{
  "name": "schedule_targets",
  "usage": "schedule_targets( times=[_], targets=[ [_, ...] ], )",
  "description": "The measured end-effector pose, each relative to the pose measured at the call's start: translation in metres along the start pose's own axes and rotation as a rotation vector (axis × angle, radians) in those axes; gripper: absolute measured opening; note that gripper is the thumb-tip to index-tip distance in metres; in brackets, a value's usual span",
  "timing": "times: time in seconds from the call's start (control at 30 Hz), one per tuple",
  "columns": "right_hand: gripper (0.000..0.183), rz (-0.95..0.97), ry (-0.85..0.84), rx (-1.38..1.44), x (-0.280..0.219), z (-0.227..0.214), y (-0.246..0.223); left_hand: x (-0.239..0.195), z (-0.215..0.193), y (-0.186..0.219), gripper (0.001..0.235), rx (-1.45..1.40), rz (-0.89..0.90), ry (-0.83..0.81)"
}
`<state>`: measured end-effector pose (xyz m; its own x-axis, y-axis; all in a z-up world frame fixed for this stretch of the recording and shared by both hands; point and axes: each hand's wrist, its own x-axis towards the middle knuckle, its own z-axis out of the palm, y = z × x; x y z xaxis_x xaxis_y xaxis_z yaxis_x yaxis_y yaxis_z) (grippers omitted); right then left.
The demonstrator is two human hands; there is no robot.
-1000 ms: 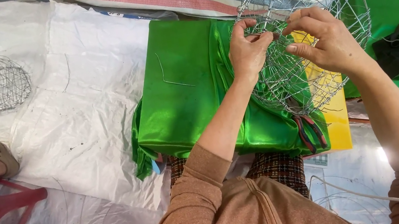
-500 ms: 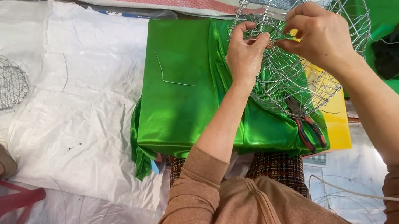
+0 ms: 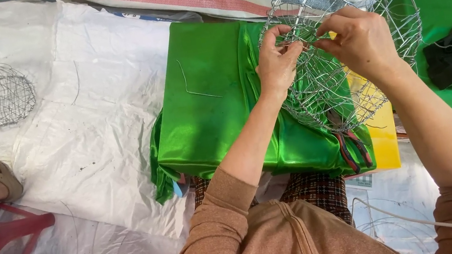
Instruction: Finishing the assembly of a wire cage by bending and cutting wires with pliers.
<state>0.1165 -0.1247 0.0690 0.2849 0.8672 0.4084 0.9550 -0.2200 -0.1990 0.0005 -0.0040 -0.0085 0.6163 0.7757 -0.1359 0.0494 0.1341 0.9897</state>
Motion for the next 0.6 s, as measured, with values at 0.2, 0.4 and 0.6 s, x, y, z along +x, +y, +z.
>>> schedule_targets(
  times=[0.2, 0.4, 0.6],
  targets=[
    [0.019, -0.078, 0.174, -0.312, -0.003, 0.033, 0.028, 0.032, 0.016, -0.042, 0.044, -0.075, 0.036, -0.011],
    [0.015, -0.064, 0.112, -0.216, -0.003, 0.027, 0.025, 0.006, -0.004, -0.007, 0.045, -0.096, 0.049, -0.036],
    [0.030, -0.271, -0.032, -0.042, 0.004, -0.035, -0.017, 0.001, -0.007, 0.011, 0.040, -0.331, -0.101, -0.121]
  ],
)
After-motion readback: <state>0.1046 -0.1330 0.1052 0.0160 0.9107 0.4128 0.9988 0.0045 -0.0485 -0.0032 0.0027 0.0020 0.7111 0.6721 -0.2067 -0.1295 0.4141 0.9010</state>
